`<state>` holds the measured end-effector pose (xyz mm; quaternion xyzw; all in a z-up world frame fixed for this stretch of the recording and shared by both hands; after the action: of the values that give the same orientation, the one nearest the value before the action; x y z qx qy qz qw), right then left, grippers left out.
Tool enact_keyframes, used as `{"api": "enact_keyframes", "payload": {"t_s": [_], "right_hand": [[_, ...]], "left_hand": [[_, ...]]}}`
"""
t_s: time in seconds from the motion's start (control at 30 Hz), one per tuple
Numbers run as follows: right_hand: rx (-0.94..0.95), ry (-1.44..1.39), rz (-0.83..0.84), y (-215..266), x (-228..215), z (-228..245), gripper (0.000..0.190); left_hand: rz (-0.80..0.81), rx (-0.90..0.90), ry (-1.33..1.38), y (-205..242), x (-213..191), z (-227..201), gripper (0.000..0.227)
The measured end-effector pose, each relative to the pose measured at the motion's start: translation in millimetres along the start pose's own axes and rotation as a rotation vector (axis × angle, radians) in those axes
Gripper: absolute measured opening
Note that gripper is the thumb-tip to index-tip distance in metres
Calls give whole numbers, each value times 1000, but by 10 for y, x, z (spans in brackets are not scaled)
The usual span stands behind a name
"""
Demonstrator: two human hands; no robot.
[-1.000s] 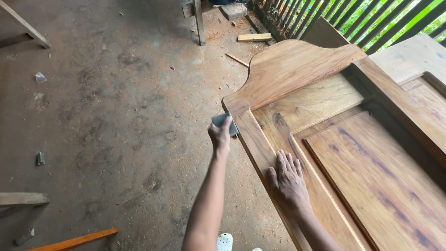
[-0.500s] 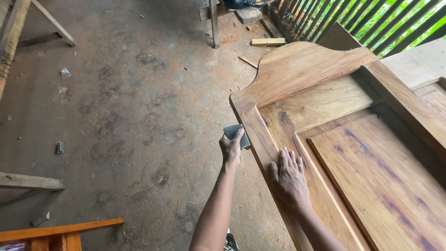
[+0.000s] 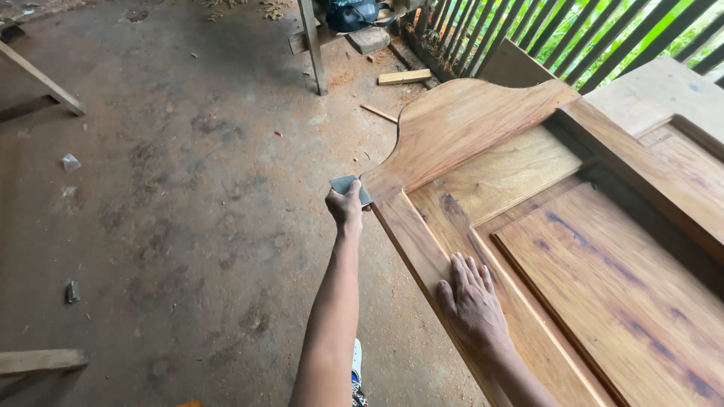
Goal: Sanding the edges and flat surfaces of a wooden door frame using a sanding block.
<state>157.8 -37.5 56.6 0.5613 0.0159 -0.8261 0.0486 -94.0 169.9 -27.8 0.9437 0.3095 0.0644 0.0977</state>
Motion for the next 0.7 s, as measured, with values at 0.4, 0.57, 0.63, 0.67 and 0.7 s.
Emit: {"api": "enact_keyframes", "payload": {"t_s": [0.4, 0.57, 0.63, 0.67, 0.7], "right_hand": [[65, -54, 68, 24, -29, 53, 74], [68, -24, 57, 24, 15, 34, 75], [88, -50, 51, 54, -37, 81, 72], [84, -48, 50, 53, -36, 86, 72], [68, -43, 44, 47, -38, 89, 73]], "left_hand": [[44, -119, -98, 276, -26, -79, 27], [44, -80, -67, 10, -50, -190, 23], [79, -103, -137, 234, -58, -200, 29], [76, -102, -134, 417, -100, -196, 29], [106, -111, -128, 604, -128, -176, 29]]}}
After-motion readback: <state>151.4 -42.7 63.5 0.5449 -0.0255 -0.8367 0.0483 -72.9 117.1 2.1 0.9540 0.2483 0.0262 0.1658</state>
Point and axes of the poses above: each hand's wrist, its own y-axis away from the middle knuckle, its own x-axis out of the palm, z = x × y, the point moved 5 cm from there along -y, towards the middle knuckle, and after that the axes turned 4 degrees about -y, right-handed, at the moved point
